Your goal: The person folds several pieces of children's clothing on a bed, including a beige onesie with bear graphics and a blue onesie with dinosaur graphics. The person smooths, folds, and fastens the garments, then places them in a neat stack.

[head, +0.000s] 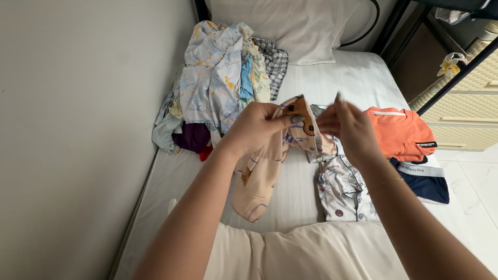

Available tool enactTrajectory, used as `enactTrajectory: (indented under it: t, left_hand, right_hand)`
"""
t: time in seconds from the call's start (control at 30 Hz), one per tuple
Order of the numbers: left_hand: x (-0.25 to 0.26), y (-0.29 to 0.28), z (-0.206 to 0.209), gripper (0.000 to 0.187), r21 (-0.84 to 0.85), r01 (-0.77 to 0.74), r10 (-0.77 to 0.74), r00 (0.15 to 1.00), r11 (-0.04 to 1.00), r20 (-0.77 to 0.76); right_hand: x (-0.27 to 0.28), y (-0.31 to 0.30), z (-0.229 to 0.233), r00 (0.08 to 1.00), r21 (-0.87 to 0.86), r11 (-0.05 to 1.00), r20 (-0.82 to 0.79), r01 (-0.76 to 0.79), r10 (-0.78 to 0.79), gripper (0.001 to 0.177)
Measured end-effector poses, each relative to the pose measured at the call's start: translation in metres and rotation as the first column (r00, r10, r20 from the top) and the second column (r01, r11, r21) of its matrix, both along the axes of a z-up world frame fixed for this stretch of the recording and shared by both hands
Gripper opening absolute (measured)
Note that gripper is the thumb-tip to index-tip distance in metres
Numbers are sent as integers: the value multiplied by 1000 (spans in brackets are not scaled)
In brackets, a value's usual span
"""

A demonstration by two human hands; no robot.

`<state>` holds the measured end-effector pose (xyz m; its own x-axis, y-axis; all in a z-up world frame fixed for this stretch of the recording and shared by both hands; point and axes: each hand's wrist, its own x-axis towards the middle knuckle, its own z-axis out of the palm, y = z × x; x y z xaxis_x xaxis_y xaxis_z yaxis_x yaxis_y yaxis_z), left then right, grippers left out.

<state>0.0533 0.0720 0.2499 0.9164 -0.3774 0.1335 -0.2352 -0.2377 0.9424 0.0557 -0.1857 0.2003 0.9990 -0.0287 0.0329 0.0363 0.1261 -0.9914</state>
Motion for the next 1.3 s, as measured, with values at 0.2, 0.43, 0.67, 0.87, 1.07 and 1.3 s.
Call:
enactTrajectory:
  t: [0.2,0.43,0.67,0.87,1.07,1.3]
  left_hand:
    - [4,26,-7,21,-426,128,-222,958,896,-180]
    - [13,27,-21,18,-591,93,-305,913,801,-270]
    - [3,40,-13,25,-692,99,-434,839,715,-329]
    - [-4,65,1,27,-685,62,-432,817,726,-383]
    - [-5,78,8,26,-695,-17,-345,860,718,-377]
    - [3,85,5,22,-700,-101,-214,913,707,-348]
  right_hand:
    - [0,-23,-116,760,-254,957,-591,142,-270,56]
    - [-23,12,-199,484,328,860,-868,391,111,75]
    - [-24,31,-210,544,401,796,-832,453,110,35]
    - [-9,3,-202,625,477,820,-755,317,198,20]
    - [-17,-30,-174,691,462,801,-717,380,86,29]
    - [-16,-62,-175,680,269,866,-726,421,-105,28]
